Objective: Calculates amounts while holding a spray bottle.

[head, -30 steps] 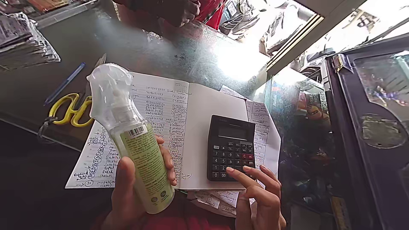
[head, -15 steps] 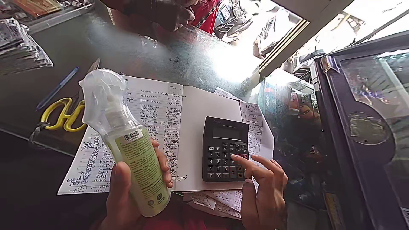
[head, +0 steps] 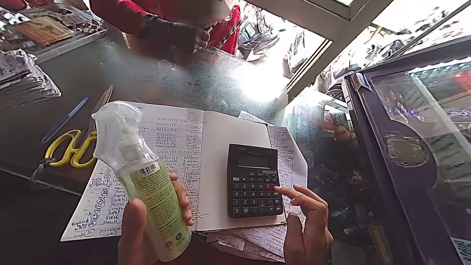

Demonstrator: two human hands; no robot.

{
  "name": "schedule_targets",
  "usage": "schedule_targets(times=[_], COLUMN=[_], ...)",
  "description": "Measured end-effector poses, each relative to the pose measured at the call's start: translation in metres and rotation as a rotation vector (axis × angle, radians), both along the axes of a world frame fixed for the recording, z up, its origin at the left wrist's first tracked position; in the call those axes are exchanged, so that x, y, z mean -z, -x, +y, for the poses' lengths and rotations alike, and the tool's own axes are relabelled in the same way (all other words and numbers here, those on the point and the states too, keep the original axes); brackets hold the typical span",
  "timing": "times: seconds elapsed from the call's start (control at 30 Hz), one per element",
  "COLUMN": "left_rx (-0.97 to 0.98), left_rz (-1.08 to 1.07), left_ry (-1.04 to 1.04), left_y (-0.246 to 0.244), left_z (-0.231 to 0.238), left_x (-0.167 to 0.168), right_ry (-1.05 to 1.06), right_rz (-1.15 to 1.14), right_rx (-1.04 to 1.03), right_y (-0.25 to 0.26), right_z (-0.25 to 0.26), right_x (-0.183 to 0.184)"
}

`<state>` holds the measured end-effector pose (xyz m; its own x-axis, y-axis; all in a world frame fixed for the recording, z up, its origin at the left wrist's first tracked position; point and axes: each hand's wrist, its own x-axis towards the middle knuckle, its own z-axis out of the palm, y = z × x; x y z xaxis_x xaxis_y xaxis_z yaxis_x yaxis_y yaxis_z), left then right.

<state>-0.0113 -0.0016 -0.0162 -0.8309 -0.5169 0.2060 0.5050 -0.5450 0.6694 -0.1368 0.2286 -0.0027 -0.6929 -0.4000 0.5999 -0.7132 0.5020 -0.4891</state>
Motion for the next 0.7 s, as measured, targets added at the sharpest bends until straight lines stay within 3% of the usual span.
schedule_targets(times=[0.47, 0.7], left_rx=[0.017, 0.016], left_rz=[0.014, 0.009], left_ry=[-0.005, -0.016], left_y=[0.000, 0.001], left_z=[-0.001, 0.000], left_x=[0.000, 0.000], right_ry=[0.029, -0.210], right_rz=[0.087, 0.026], right_rx=[-0.015, -0.004], right_y=[-0.004, -0.011], right_z=[-0.005, -0.011], right_x=[0.006, -0.004])
